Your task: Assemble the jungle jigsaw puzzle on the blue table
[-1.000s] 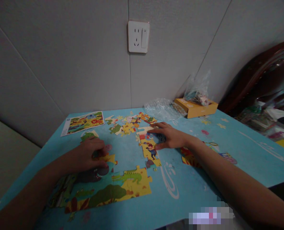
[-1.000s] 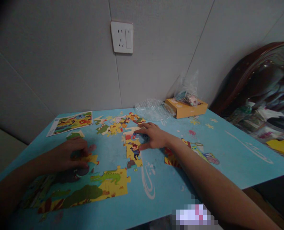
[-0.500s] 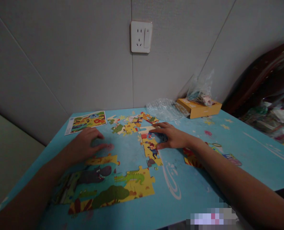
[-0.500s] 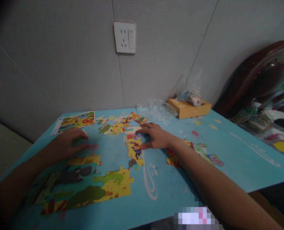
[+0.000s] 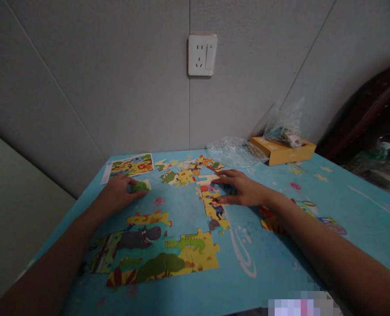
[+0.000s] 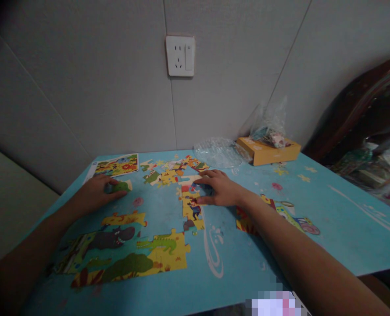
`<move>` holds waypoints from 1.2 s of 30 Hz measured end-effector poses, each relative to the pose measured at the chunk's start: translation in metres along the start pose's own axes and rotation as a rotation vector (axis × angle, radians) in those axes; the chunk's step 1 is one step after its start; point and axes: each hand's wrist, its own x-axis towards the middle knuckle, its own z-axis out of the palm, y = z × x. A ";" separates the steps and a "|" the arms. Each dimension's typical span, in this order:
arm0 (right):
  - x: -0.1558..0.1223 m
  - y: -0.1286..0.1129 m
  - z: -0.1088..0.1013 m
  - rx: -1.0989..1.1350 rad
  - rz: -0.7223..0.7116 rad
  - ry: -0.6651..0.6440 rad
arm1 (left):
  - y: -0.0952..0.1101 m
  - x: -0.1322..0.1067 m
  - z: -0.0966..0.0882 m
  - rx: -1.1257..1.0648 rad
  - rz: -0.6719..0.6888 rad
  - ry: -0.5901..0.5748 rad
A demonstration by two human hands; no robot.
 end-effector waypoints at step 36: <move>0.017 -0.058 -0.003 -0.184 0.105 -0.063 | 0.034 0.028 0.023 -0.500 -0.148 0.080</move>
